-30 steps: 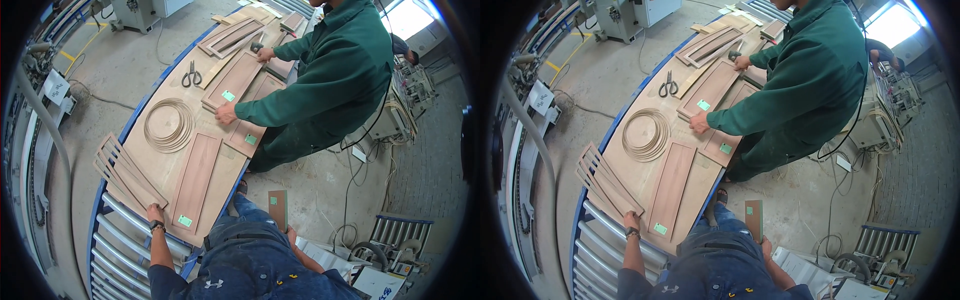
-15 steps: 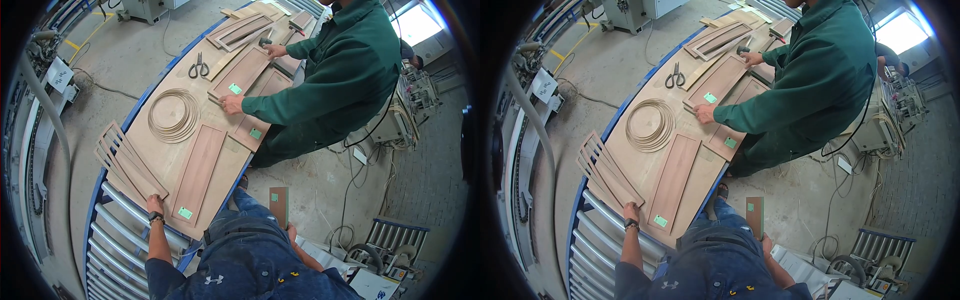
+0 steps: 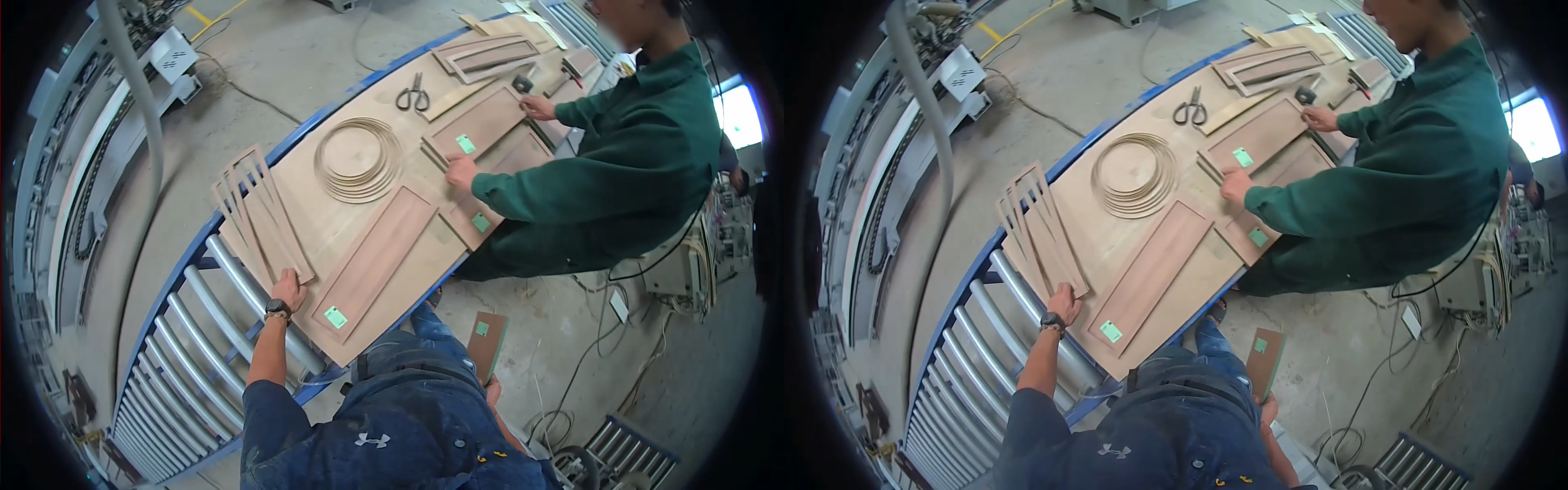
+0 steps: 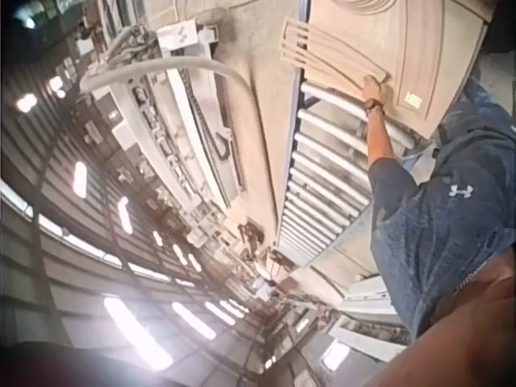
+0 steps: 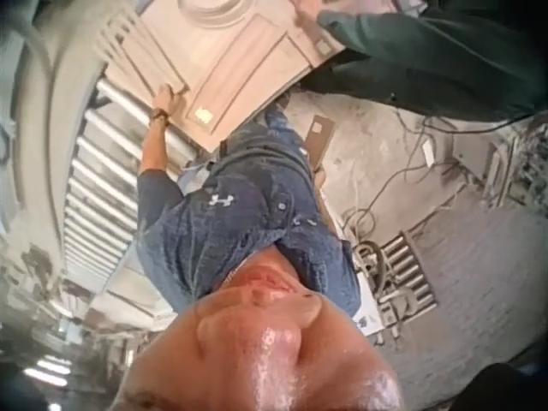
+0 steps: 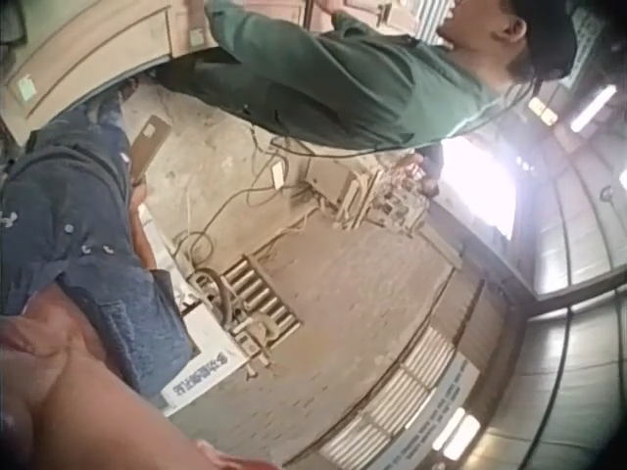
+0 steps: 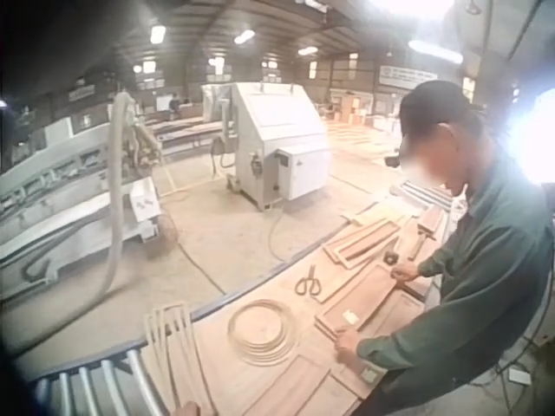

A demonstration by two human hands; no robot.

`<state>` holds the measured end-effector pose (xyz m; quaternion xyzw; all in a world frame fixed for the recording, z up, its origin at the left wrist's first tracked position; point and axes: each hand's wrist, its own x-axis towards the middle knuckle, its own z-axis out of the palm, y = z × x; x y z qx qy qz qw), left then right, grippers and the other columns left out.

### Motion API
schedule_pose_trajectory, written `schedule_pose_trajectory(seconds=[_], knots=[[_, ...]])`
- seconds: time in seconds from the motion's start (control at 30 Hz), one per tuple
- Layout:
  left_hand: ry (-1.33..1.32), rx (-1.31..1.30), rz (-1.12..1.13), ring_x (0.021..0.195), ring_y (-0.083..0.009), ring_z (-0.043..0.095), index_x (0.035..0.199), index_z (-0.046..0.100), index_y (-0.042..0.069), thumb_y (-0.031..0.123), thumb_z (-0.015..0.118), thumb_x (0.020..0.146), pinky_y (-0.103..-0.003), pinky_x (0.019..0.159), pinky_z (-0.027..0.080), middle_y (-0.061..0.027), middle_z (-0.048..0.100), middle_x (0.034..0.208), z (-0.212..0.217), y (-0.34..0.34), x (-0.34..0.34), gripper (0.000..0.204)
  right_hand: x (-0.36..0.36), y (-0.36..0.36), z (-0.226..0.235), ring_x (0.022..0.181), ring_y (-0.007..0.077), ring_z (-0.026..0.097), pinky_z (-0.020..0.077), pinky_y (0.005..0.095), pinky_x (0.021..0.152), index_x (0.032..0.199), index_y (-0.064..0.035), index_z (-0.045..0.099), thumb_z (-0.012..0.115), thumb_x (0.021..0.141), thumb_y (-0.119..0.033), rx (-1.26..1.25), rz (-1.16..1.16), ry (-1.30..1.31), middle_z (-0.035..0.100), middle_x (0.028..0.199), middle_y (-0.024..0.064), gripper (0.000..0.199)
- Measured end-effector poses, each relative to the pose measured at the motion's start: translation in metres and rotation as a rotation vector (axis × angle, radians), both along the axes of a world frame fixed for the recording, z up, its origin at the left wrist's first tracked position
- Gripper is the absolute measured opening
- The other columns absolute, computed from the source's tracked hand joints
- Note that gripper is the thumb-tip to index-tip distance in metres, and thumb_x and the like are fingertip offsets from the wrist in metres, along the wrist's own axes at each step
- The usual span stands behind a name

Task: Sorting and moving wooden board components from a conveyor belt on a factory floor.

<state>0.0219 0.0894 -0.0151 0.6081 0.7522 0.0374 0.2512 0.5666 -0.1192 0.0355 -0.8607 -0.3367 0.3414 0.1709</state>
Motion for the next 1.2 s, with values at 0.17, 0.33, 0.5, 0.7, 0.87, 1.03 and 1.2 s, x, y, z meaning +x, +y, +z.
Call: schedule_pose_trajectory(seconds=[0.17, 0.33, 0.5, 0.7, 0.87, 1.03, 1.2], knots=[[0.112, -0.173, -0.005, 0.091, -0.0384, 0.059, 0.099, 0.057, 0.002, 0.032, 0.058, 0.077, -0.046, 0.078, 0.048, -0.0216, 0.06, 0.096, 0.047, 0.025, 0.013, 0.038, -0.002, 0.011, 0.014, 0.074, 0.0186, 0.061, 0.0473, 0.0342, 0.07, 0.095, -0.0005, 0.062, 0.06, 0.071, -0.013, -0.02, 0.017, -0.034, 0.068, 0.079, 0.0115, 0.027], [0.169, -0.29, 0.008, 0.088, -0.037, 0.062, 0.091, 0.065, 0.003, 0.044, 0.061, 0.079, -0.045, 0.078, 0.048, -0.0203, 0.065, 0.088, 0.036, 0.03, 0.01, 0.043, 0.009, 0.003, -0.002, 0.066, 0.0214, 0.06, 0.047, 0.0367, 0.066, 0.089, -0.0043, 0.062, 0.061, 0.071, -0.021, -0.042, 0.051, -0.102, 0.065, 0.071, 0.0133, 0.024], [-0.345, -0.494, 0.195, 0.082, -0.0376, 0.063, 0.093, 0.064, -0.003, 0.043, 0.065, 0.076, -0.043, 0.077, 0.051, -0.0214, 0.065, 0.078, 0.04, 0.042, 0.014, 0.049, 0.005, 0.003, 0.014, 0.069, 0.0291, 0.063, 0.0473, 0.0396, 0.067, 0.084, -0.0055, 0.063, 0.061, 0.069, -0.023, -0.087, -0.043, -0.123, 0.065, 0.072, 0.0167, 0.023], [0.046, -0.242, 0.1, 0.088, -0.0384, 0.062, 0.094, 0.065, -0.003, 0.038, 0.064, 0.075, -0.045, 0.077, 0.051, -0.0255, 0.064, 0.087, 0.038, 0.052, 0.032, 0.045, 0.018, -0.006, 0.013, 0.074, 0.0243, 0.065, 0.0487, 0.0375, 0.069, 0.092, -0.0009, 0.064, 0.061, 0.071, -0.02, -0.112, -0.079, -0.156, 0.066, 0.077, 0.0199, 0.029], [0.139, -0.009, 0.173, 0.085, -0.0409, 0.06, 0.084, 0.064, -0.001, 0.034, 0.062, 0.077, -0.048, 0.075, 0.049, -0.0256, 0.063, 0.084, 0.033, 0.042, 0.025, 0.036, 0.038, 0.006, 0.049, 0.07, 0.027, 0.065, 0.0481, 0.0367, 0.064, 0.091, -0.0046, 0.065, 0.068, 0.075, -0.024, -0.041, 0.163, -0.339, 0.065, 0.073, 0.0161, 0.025], [-0.088, 0.475, 0.35, 0.06, -0.0427, 0.054, 0.066, 0.054, -0.006, 0.026, 0.061, 0.082, -0.047, 0.056, 0.04, -0.0274, 0.054, 0.063, 0.043, 0.027, -0.008, 0.036, 0.034, 0.107, 0.121, 0.082, 0.034, 0.064, 0.0491, 0.0392, 0.072, 0.1, -0.0078, 0.064, 0.072, 0.074, -0.034, 0.176, 0.359, -0.085, 0.066, 0.085, 0.0173, 0.038], [-0.294, 0.68, 0.467, 0.054, -0.0072, 0.049, 0.063, 0.058, -0.004, 0.017, 0.058, 0.089, -0.031, 0.047, 0.032, -0.005, 0.054, 0.053, 0.108, 0.019, -0.018, 0.034, -0.021, 0.242, 0.163, 0.09, 0.0309, 0.064, 0.0492, 0.0365, 0.077, 0.112, -0.0066, 0.058, 0.072, 0.074, -0.031, 0.338, 0.561, 0.22, 0.065, 0.098, 0.0181, 0.048]])
